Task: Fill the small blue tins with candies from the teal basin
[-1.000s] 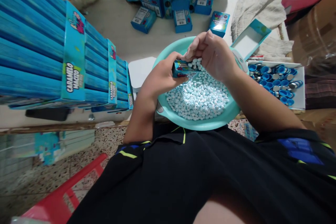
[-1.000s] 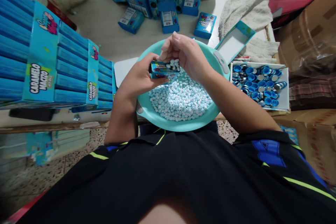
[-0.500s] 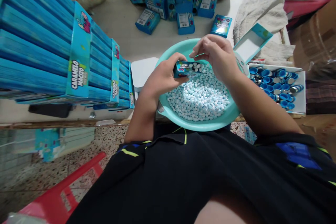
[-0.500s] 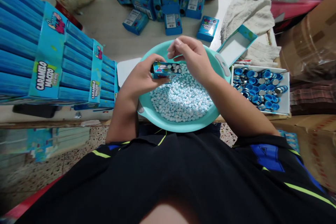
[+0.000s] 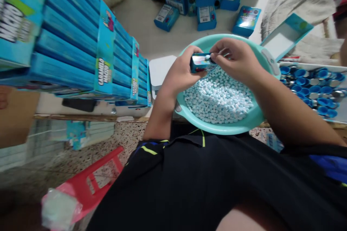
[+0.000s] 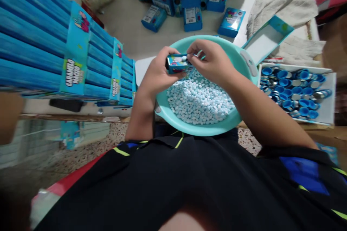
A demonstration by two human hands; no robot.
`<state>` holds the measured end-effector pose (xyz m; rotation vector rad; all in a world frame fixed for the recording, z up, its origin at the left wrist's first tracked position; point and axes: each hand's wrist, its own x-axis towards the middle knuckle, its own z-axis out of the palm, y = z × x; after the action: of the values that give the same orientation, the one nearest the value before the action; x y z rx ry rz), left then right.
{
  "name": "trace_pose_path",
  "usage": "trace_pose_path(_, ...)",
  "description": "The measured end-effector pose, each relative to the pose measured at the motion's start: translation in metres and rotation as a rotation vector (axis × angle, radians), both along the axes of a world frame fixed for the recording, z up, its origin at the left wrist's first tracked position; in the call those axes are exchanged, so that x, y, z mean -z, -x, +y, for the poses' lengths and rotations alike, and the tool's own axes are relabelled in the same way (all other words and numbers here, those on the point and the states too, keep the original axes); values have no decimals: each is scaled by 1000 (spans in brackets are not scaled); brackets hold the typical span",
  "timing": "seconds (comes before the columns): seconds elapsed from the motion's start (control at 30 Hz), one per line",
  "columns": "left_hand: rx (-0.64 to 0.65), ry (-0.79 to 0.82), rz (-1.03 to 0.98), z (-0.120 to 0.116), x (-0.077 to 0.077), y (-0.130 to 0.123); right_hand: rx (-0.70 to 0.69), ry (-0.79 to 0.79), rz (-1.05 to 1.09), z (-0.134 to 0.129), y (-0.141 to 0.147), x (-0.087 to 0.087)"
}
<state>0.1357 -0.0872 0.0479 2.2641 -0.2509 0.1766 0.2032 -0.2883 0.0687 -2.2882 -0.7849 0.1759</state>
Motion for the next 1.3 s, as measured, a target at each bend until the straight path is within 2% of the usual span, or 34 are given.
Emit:
trace_pose_path(0.17,54,-30,82,-2,-3,7,31,-146,3,-5,4,5)
trace_pose_path(0.3,52,12,104,-1,-1,6,66,-113,22,-7,1,6)
trace_pose_path(0.47,50,40,38,-6,-10,1,56,-35,61,-6,2,-8)
trace_pose_path(0.57,16,0,1,2,-13,3,20,23,89,4,2,-11)
trace_pose_path(0.67,-90,-78,27,20,-7,4,-83,41,84,18,-5,-6)
trace_pose_path(0.73,-103,-106,51,25,-5,4,-136,55,83,22,-9,-4)
trace_pose_path(0.9,9,-60,50,5,-11,2,-115,78,16,4,-4,-7)
trace_pose_path(1.0,16,-46,47,-5,-10,1,-87,68,-14,-6,-1,-4)
trace_pose_path(1.17,54,-31,72,-8,-2,-1,-2,111,-22,-11,-2,1)
trace_pose_path(1.3,77,-13,15,-6,-6,1,-12,80,-36,-8,2,-5)
